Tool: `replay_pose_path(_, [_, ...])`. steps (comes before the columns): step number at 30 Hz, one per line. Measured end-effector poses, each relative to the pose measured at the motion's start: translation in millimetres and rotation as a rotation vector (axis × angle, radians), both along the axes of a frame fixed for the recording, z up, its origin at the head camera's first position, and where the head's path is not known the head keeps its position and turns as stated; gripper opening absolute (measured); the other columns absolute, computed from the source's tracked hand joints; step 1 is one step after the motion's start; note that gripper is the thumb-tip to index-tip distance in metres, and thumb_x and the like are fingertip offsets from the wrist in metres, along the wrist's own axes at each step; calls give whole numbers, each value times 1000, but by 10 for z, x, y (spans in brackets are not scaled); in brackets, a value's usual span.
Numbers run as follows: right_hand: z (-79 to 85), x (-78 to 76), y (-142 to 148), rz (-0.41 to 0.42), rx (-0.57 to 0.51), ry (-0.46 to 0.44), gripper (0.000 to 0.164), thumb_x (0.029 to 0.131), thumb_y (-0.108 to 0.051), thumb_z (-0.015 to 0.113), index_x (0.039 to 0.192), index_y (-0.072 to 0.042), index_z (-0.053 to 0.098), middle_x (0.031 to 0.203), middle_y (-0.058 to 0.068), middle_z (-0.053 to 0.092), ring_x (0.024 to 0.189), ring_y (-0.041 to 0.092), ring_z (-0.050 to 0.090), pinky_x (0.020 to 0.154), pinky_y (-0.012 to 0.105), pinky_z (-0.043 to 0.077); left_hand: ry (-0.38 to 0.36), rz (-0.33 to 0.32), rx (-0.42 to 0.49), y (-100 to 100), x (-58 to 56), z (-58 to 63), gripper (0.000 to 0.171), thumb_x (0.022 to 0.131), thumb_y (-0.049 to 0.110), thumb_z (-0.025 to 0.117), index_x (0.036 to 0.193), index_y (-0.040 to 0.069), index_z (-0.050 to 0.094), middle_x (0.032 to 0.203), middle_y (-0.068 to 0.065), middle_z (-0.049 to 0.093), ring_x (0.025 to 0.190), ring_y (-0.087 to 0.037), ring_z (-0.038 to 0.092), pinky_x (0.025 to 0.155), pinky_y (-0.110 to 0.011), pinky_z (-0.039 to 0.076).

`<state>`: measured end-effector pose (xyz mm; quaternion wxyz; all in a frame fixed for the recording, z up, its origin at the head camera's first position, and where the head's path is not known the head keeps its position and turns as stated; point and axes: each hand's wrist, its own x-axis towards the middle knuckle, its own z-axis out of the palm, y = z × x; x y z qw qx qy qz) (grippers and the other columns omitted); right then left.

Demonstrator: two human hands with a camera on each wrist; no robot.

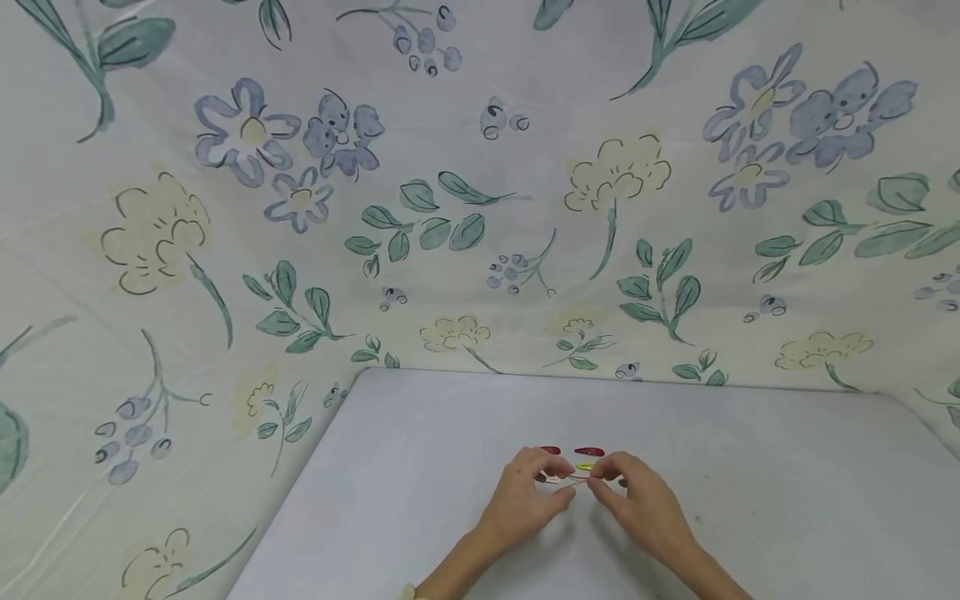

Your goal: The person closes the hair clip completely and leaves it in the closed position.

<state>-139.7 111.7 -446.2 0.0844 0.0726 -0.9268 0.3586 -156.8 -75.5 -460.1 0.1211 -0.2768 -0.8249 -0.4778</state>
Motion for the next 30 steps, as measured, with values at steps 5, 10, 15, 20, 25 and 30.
replay_pose_path(5, [-25,-19,-21,-1,-9,76,16,85,-16,77,91,-18,63,92,-4,64,92,14,61,84,39,54,23,64,37,48,-27,-8,18,79,5,77,94,11,69,89,2,66,89,-10,57,78,-30,53])
replay_pose_path(10, [-41,-51,-48,-27,-41,121,18,84,-15,78,91,-16,62,93,-2,65,92,15,62,85,40,54,8,125,74,109,-50,6,16,80,8,77,92,13,70,88,5,65,88,-9,56,78,-32,53])
replay_pose_path(15, [-39,-88,-92,-72,-81,118,17,86,-16,77,94,-13,63,95,1,67,94,19,64,88,42,54,22,165,133,149,-91,14,16,79,6,78,92,10,70,90,3,66,90,-11,57,78,-33,53])
replay_pose_path(20, [-49,-140,-115,-103,-151,133,15,86,-14,76,93,-11,63,94,2,67,94,20,64,87,42,54,37,208,181,184,-119,6,15,78,5,79,90,8,70,89,2,65,89,-13,59,77,-33,54])
replay_pose_path(25, [-88,-201,-133,-113,-242,176,14,85,-9,76,92,-9,64,90,2,67,92,19,65,84,42,55,64,246,241,234,-152,-17,13,78,4,79,88,6,70,85,3,64,87,-13,59,72,-38,56])
replay_pose_path(30, [-138,-232,-159,-124,-311,210,16,84,-8,76,94,-7,63,89,2,66,89,18,65,82,43,55,112,275,280,276,-197,-60,14,78,3,79,86,9,69,84,4,64,85,-13,60,65,-38,58])
